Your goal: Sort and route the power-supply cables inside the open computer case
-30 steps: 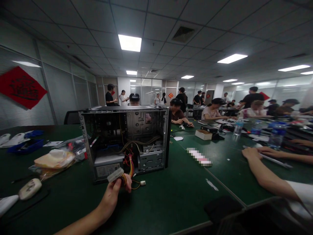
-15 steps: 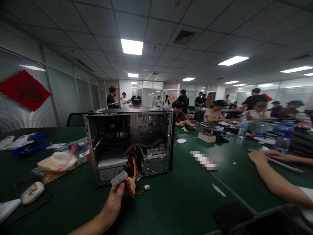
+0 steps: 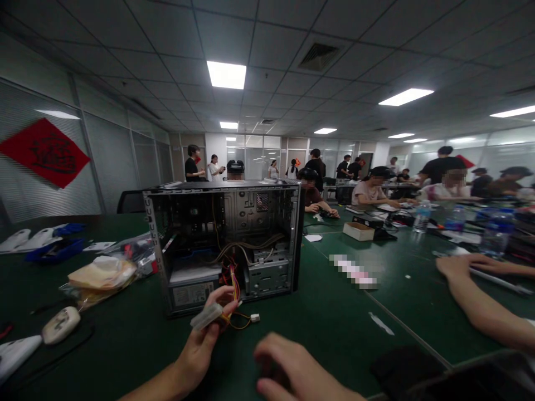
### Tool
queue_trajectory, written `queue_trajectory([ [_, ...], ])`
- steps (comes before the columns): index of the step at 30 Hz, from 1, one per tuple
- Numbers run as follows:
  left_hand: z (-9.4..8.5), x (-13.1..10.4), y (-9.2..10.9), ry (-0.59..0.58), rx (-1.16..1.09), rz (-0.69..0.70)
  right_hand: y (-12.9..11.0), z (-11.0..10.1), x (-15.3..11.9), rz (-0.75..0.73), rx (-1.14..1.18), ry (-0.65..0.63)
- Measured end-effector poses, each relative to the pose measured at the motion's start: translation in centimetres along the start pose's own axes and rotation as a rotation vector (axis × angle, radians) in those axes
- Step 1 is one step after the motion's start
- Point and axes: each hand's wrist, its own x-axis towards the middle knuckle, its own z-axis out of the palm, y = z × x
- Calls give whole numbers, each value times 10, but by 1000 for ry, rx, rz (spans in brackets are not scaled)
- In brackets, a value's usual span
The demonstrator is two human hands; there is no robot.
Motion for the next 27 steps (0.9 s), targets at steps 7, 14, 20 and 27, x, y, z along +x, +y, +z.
queue_trajectory([
  [7,-1,-5,-3,93,110,176,-19,-1,88,-271,273,59],
  [14,-4,1,-16,293,-53,-90,-15,-18,134,-280,229,151],
  [20,-4,15,-6,305,-95,-277,-9,-43,195,-103,-82,119],
  [27,-5,19,-2,241,-37,-295,-32,-47,244,-65,-173,148],
])
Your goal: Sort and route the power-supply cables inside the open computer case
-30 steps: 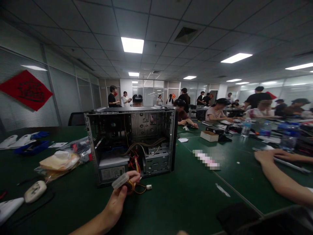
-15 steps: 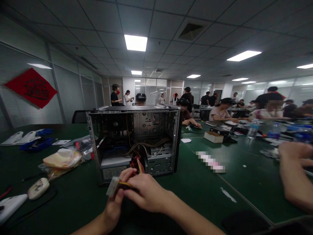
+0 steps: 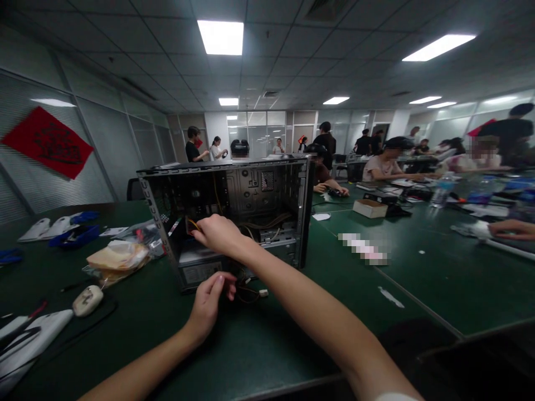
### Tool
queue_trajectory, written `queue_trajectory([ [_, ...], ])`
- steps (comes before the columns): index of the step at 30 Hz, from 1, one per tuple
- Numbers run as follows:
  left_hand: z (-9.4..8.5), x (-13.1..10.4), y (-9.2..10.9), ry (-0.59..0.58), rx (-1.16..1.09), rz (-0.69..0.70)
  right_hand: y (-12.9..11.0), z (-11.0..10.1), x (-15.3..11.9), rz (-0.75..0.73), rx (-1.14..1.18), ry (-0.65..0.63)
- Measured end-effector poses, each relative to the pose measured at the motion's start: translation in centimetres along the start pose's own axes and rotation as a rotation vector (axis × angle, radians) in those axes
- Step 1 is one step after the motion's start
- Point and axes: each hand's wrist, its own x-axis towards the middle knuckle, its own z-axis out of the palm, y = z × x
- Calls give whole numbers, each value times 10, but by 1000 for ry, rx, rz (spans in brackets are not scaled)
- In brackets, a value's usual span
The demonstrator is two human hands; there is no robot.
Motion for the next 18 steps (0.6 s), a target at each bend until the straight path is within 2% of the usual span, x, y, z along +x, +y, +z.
queue_trajectory([
  [8,0,-2,-2,-56,7,1,-2,14,46,122,-139,-50],
  [18,-1,-2,-3,-94,35,12,0,24,54,212,-166,-13],
])
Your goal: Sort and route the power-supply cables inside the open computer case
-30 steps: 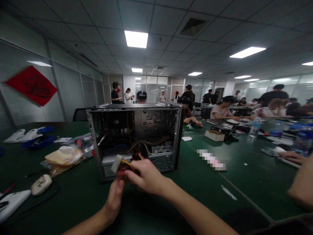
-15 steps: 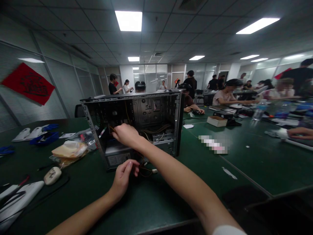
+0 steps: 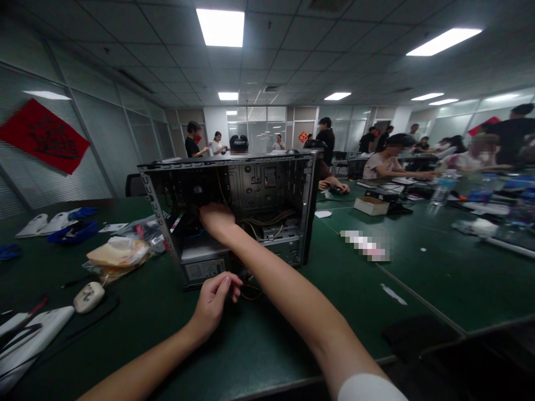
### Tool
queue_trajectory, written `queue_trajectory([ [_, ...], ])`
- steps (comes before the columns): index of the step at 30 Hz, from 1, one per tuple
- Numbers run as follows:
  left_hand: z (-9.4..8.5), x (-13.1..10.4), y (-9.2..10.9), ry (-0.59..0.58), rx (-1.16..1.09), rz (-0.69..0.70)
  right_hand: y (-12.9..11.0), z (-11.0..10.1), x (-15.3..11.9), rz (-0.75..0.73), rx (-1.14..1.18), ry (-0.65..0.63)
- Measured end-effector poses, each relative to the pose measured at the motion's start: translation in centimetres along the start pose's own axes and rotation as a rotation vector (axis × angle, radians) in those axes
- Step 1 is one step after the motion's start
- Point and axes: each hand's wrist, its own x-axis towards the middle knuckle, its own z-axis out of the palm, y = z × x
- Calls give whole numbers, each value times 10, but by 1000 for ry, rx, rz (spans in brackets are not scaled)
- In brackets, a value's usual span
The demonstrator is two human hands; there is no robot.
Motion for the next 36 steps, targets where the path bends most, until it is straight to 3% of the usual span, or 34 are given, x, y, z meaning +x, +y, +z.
queue_trajectory([
  [17,-3,5,0,12,11,-11,-17,2,13,-37,6,28],
  [25,-33,30,-1,83,-235,-78,-17,5,15,-53,48,72],
  [29,-38,34,-2,113,-430,-159,-13,3,4,-94,49,104],
  [33,-36,36,5,92,-668,-213,3,-2,-21,-180,-2,263],
  [36,-40,40,11,63,-809,-241,25,-5,-50,-332,-17,436],
])
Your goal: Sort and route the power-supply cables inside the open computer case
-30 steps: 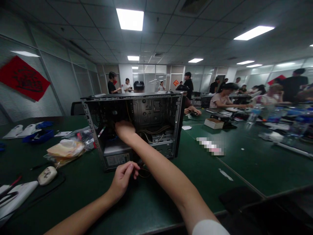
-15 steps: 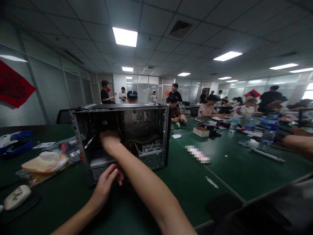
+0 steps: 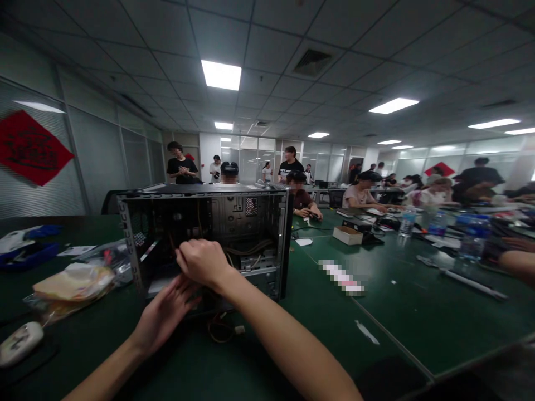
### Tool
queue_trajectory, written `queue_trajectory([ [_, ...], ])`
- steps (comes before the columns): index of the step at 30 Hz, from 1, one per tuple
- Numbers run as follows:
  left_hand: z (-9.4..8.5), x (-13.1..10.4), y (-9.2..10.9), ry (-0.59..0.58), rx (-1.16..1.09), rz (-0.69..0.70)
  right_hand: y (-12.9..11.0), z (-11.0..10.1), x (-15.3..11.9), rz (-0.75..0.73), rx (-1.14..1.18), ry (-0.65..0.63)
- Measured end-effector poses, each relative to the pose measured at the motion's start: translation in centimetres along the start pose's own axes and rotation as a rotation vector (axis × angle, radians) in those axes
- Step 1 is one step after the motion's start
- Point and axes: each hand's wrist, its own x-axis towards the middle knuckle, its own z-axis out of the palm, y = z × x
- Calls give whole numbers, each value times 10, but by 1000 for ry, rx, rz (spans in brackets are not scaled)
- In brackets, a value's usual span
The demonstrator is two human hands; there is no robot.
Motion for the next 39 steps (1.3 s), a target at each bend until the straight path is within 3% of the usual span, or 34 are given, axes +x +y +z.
queue_trajectory([
  [3,0,3,11,-18,-118,-87,12,-9,-42,-235,-1,129],
  [5,2,6,19,-44,-168,-131,17,-6,-76,-378,33,148],
  [9,9,13,27,-80,-241,-142,15,22,-137,-501,90,100],
  [12,14,21,28,-58,-270,-153,10,45,-158,-502,155,64],
  [16,10,23,25,16,-187,-113,7,55,-157,-469,228,38],
  [19,0,14,14,26,101,-88,6,51,-152,-444,242,47],
  [21,-6,5,3,15,346,19,7,46,-152,-442,248,78],
  [24,-11,-4,-15,-71,678,107,10,36,-151,-381,298,162],
  [27,-12,-8,-31,-124,926,268,13,26,-149,-224,353,255],
  [29,-14,-8,-38,-269,1121,402,13,20,-147,-162,361,275],
  [32,-18,-9,-47,-494,1378,589,10,15,-145,-231,378,243],
  [35,-19,-10,-54,-514,1488,686,4,11,-145,-311,417,161],
  [39,-17,-13,-55,-483,1419,718,-2,5,-146,-256,609,102],
])
